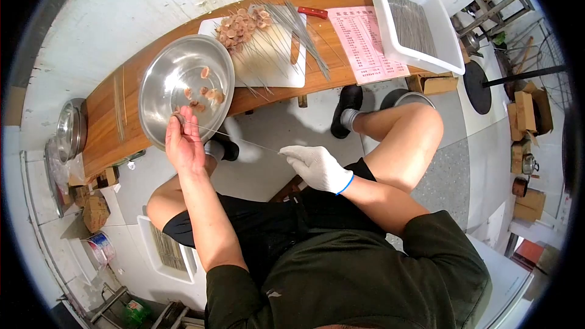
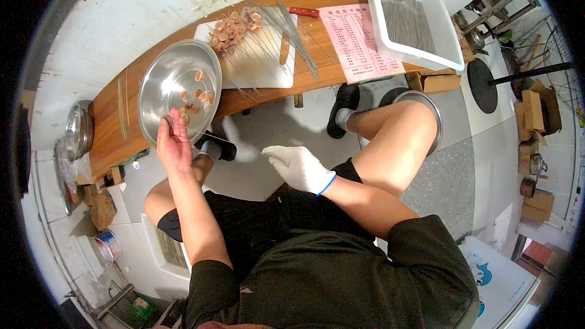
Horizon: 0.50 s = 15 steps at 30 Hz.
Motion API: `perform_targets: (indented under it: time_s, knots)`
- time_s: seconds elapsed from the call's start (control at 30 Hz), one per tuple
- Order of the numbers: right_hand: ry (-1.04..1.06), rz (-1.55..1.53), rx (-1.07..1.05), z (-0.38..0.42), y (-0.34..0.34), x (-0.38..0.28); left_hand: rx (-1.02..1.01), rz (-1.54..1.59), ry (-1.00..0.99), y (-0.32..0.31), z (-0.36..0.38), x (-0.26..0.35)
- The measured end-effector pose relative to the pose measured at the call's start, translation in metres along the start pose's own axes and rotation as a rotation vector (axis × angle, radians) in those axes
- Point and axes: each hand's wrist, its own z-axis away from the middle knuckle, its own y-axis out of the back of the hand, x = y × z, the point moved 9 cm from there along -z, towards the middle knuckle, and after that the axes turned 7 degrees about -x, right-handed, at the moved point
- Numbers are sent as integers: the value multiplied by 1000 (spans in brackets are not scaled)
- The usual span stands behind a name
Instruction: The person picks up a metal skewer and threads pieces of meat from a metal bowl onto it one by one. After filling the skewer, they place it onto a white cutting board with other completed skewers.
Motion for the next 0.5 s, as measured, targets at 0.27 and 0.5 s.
perform_targets:
  time_s: [0.27,0.5]
  knots:
    - [-23,-59,29,2,-2,7,1,-22,-17,-3,1,0]
    - [-18,-68,66,2,0,5,-44,-17,8,-8,2,2]
